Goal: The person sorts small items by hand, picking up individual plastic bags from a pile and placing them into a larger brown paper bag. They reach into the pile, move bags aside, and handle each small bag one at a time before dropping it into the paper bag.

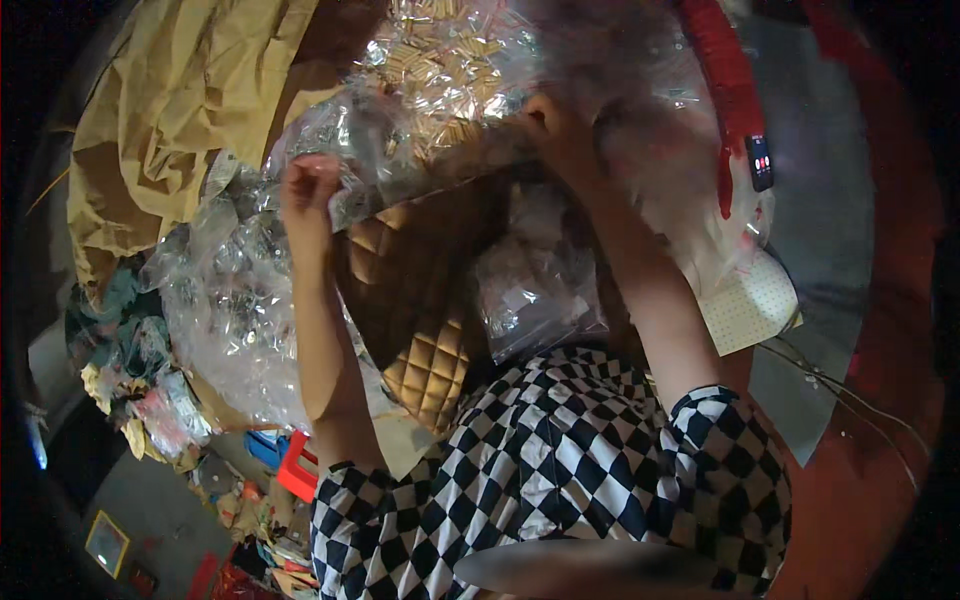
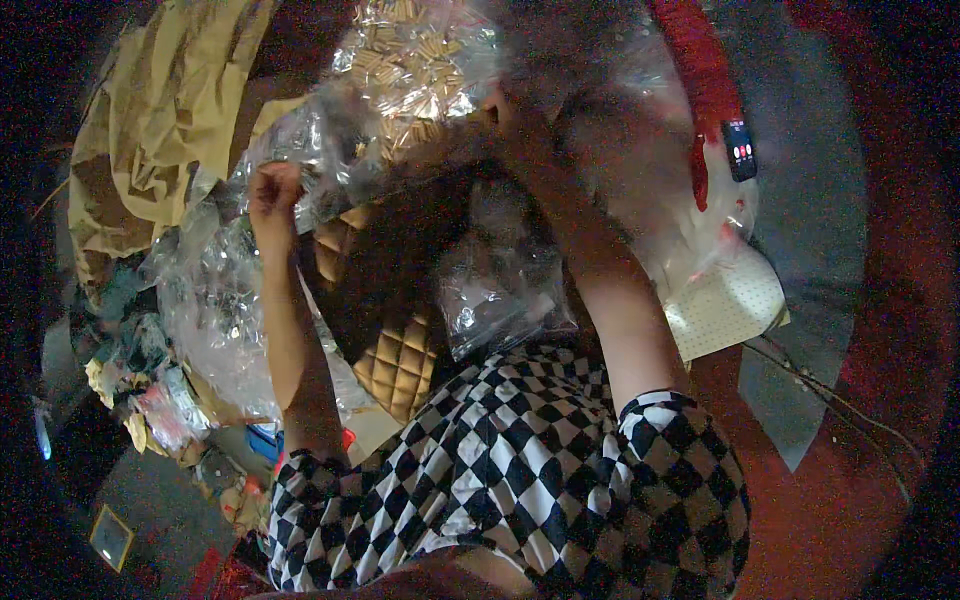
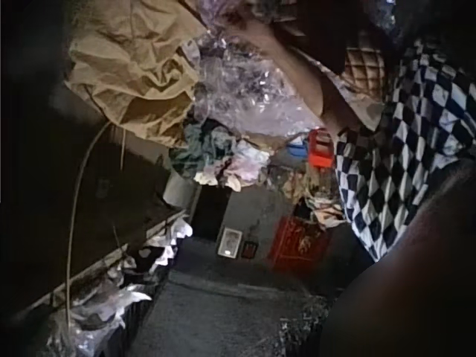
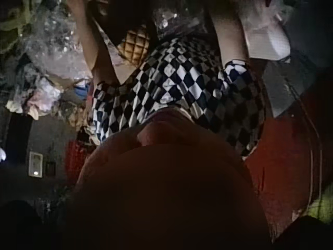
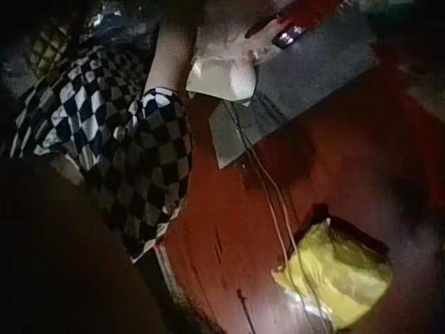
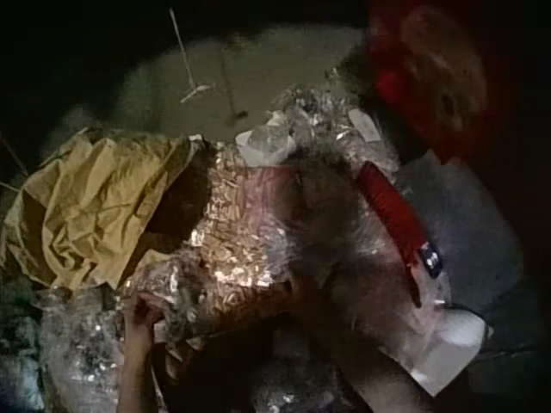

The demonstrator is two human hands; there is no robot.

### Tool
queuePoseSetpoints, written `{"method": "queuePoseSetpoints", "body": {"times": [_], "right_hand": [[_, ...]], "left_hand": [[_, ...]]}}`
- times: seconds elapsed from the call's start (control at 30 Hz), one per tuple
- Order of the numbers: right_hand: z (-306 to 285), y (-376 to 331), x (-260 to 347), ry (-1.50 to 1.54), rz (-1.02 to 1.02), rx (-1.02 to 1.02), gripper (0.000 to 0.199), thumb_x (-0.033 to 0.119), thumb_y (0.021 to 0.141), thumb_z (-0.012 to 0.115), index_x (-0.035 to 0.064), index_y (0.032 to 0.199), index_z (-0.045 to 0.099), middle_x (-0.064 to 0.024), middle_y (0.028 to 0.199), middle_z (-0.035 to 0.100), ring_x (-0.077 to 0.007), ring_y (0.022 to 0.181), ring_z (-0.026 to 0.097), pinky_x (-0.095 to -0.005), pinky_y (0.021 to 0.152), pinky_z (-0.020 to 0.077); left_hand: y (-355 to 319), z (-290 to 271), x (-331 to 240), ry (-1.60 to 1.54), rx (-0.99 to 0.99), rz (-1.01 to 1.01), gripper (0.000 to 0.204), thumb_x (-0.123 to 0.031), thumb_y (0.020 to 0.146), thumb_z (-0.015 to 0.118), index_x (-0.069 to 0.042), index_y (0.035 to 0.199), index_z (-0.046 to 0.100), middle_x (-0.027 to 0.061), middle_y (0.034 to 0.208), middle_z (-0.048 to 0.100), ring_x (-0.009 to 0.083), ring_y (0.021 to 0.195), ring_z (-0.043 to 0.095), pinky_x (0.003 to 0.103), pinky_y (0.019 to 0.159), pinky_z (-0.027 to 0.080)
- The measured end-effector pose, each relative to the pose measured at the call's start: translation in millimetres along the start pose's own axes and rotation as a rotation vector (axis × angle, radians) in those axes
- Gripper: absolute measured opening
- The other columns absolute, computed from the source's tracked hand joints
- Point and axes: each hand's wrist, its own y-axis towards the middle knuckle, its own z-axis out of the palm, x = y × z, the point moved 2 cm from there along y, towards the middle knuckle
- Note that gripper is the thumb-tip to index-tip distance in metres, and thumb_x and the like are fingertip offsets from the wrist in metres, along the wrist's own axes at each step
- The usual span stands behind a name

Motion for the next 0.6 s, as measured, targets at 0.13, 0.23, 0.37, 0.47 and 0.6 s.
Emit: {"method": "queuePoseSetpoints", "body": {"times": [0.13, 0.23, 0.37, 0.47, 0.6], "right_hand": [[25, 0, 16, -0.284, -0.324, -0.134, 0.018, 0.023, 0.085, 0.058, 0.0072, 0.090, 0.063, -0.0127, 0.086, 0.064, -0.0285, 0.086, 0.062, -0.0401, 0.079, 0.0469], [45, -4, -23, -0.764, -0.253, 0.103, 0.021, 0.025, 0.087, 0.057, 0.0048, 0.089, 0.063, -0.0115, 0.088, 0.065, -0.0296, 0.083, 0.062, -0.0398, 0.080, 0.0475], [23, 5, -52, -0.122, -0.085, -0.154, 0.023, 0.024, 0.090, 0.056, 0.0030, 0.092, 0.064, -0.0108, 0.089, 0.066, -0.0256, 0.082, 0.063, -0.0373, 0.080, 0.0478], [10, 5, -59, 0.212, 0.183, -0.149, 0.021, 0.022, 0.089, 0.059, 0.0025, 0.096, 0.065, -0.0095, 0.091, 0.066, -0.0194, 0.084, 0.061, -0.0337, 0.080, 0.0474], [40, -18, 52, 0.706, -0.326, 0.238, 0.014, 0.016, 0.089, 0.059, 0.0043, 0.095, 0.063, -0.0109, 0.085, 0.065, -0.0193, 0.081, 0.061, -0.0330, 0.076, 0.0477]], "left_hand": [[-18, 39, -1, -0.016, 0.126, -0.154, 0.011, -0.010, 0.089, 0.062, -0.005, 0.098, 0.058, -0.0011, 0.082, 0.057, 0.0091, 0.074, 0.055, 0.025, 0.070, 0.048], [-15, 64, 2, -0.232, 0.074, -0.303, 0.010, -0.009, 0.091, 0.059, -0.004, 0.099, 0.059, -0.0015, 0.079, 0.055, 0.0090, 0.072, 0.054, 0.029, 0.072, 0.052], [-16, 66, 22, -0.616, 0.062, -0.376, 0.010, -0.010, 0.093, 0.055, -0.003, 0.100, 0.059, -0.0012, 0.078, 0.053, 0.0105, 0.071, 0.056, 0.042, 0.077, 0.057], [-19, 75, 33, -0.728, 0.152, -0.421, 0.011, -0.011, 0.093, 0.055, -0.003, 0.100, 0.059, 0.0000, 0.083, 0.056, 0.0115, 0.071, 0.057, 0.039, 0.076, 0.056], [-38, 82, 38, -0.646, 0.184, -0.406, 0.011, -0.009, 0.093, 0.055, -0.004, 0.101, 0.061, 0.0019, 0.092, 0.062, 0.0130, 0.082, 0.060, 0.031, 0.074, 0.054]]}}
